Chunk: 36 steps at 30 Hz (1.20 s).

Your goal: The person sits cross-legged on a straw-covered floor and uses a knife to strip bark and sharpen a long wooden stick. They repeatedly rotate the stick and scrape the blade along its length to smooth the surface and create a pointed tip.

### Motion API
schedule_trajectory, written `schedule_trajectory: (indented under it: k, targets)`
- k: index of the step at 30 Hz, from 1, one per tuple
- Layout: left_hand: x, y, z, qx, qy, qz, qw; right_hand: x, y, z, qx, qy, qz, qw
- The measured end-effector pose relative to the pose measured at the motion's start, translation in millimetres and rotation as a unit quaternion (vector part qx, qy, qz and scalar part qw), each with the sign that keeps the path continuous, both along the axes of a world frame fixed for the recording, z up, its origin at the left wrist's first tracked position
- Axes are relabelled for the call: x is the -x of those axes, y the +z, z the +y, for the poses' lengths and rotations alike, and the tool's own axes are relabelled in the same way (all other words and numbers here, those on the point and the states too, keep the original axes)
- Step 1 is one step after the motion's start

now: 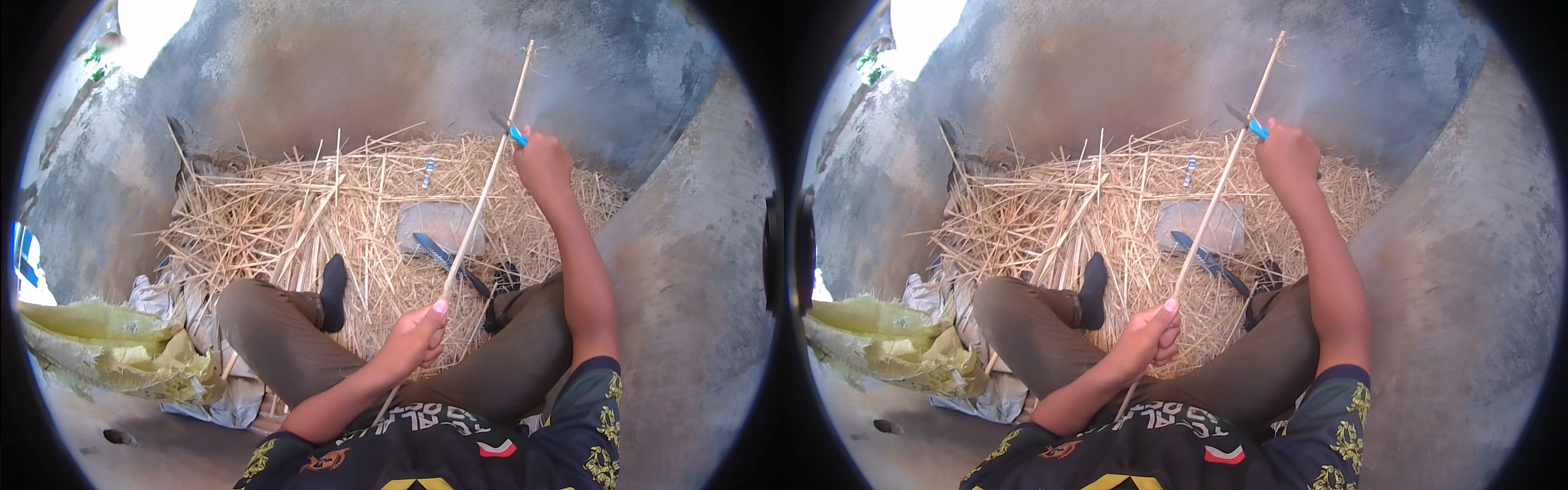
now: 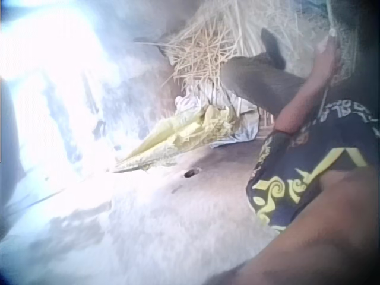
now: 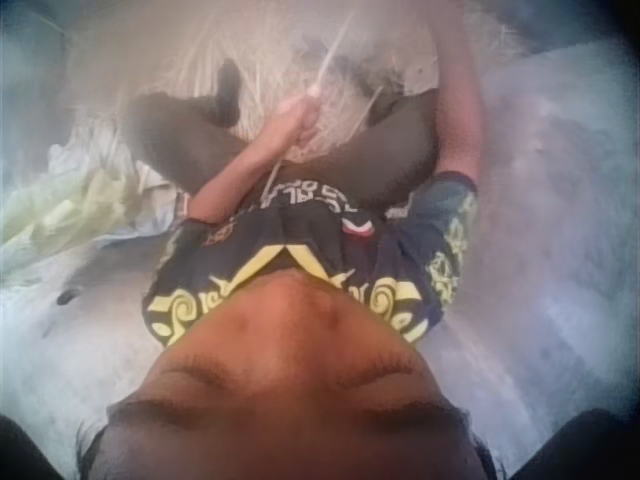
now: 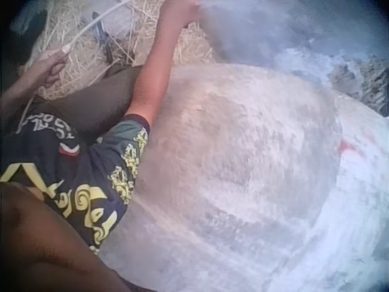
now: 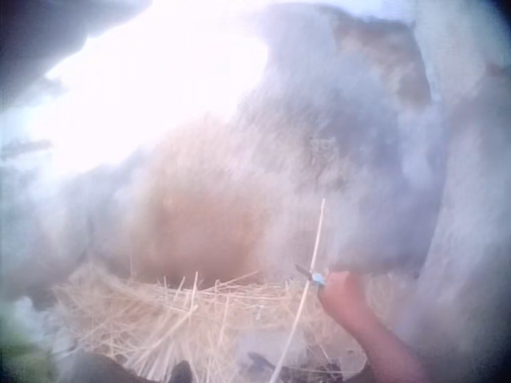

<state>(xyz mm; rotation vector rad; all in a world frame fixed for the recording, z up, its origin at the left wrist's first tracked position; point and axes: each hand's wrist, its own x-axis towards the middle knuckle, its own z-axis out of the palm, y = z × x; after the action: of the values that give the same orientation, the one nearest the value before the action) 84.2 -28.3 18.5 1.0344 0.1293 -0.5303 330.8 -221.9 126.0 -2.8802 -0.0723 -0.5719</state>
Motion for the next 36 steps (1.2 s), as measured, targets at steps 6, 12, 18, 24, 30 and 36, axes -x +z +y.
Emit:
schedule_trajectory:
  k: [6, 12, 18, 24, 30, 36]
  targets:
    - [-13, 10, 19, 0.011, 0.049, -0.022, 0.998, 59, -42, 38, 0.028, 0.188, -0.065, 0.98]
    - [-17, 11, 34, 0.046, 0.079, -0.021, 0.996, 95, -75, 73, 0.008, 0.33, -0.14, 0.934]
    - [-16, 9, 33, 0.004, 0.118, -0.021, 0.993, 85, -86, 86, -0.008, 0.35, -0.125, 0.928]
    - [-15, 10, 29, -0.019, 0.145, -0.02, 0.989, 78, -82, 90, -0.018, 0.332, -0.206, 0.92]
    - [-15, 14, 27, -0.038, 0.151, -0.023, 0.988, 76, -77, 90, -0.013, 0.326, -0.22, 0.919]
    - [-15, 13, 27, -0.037, 0.154, -0.021, 0.987, 70, -73, 85, 0.028, 0.327, -0.219, 0.919]
